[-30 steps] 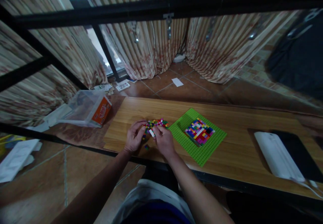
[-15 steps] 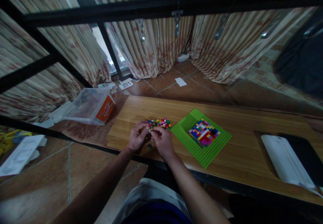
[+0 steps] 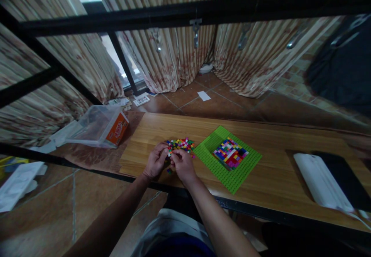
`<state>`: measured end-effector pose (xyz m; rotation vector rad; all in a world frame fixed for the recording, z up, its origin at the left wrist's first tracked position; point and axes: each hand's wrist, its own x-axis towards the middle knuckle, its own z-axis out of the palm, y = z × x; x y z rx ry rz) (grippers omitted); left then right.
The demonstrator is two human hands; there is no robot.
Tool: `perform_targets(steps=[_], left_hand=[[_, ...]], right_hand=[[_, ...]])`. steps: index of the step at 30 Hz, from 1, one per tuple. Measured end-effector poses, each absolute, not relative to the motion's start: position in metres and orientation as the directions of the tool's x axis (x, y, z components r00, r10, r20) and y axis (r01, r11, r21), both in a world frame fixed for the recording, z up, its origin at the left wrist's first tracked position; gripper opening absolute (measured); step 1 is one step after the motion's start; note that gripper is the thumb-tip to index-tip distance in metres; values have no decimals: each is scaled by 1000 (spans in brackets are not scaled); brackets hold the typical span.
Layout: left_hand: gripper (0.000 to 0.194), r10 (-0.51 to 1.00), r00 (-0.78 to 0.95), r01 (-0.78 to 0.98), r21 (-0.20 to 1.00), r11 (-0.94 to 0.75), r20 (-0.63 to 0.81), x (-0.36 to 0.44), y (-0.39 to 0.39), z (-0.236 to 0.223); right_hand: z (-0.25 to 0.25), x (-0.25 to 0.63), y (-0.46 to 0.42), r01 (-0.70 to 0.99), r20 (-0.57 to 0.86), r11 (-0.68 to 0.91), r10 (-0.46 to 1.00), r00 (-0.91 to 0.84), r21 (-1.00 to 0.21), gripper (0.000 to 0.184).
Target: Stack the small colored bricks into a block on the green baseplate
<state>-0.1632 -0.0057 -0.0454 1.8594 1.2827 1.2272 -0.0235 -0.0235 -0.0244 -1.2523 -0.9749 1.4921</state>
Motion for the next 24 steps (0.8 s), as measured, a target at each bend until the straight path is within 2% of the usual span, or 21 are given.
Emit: perform_targets(steps=[7, 10, 12, 15, 18, 21, 24], left_hand=[[27, 935, 113, 366, 860, -354, 337, -164, -5, -43], [25, 938, 98, 348, 872, -346, 333, -164, -5, -43], [24, 938, 83, 337, 877, -343, 335, -164, -5, -44], [21, 939, 34, 323, 885, -335, 343, -163, -4, -45], [18, 933, 6, 323, 882, -343, 361, -162, -4, -46], [16, 928, 21, 338, 871, -357, 372, -161, -3, -46], [15, 924, 33, 370, 854, -366, 382, -160, -4, -46]], right_hand=[[-22, -24, -25, -383, -377, -374, 924, -69, -845, 41], [-22, -22, -27, -355, -349, -349, 935, -68, -867, 38], [-23, -16, -30, -229, -289, -290, 956, -39, -929, 31], [-25, -4, -37, 150, -79, -82, 996, 29, -985, 17], [-30, 6, -40, 495, 146, 137, 989, -20, -858, 17], [-35, 9, -37, 635, 221, 244, 968, -118, -733, 22], [-35, 6, -26, 676, 255, 293, 954, -158, -676, 25]])
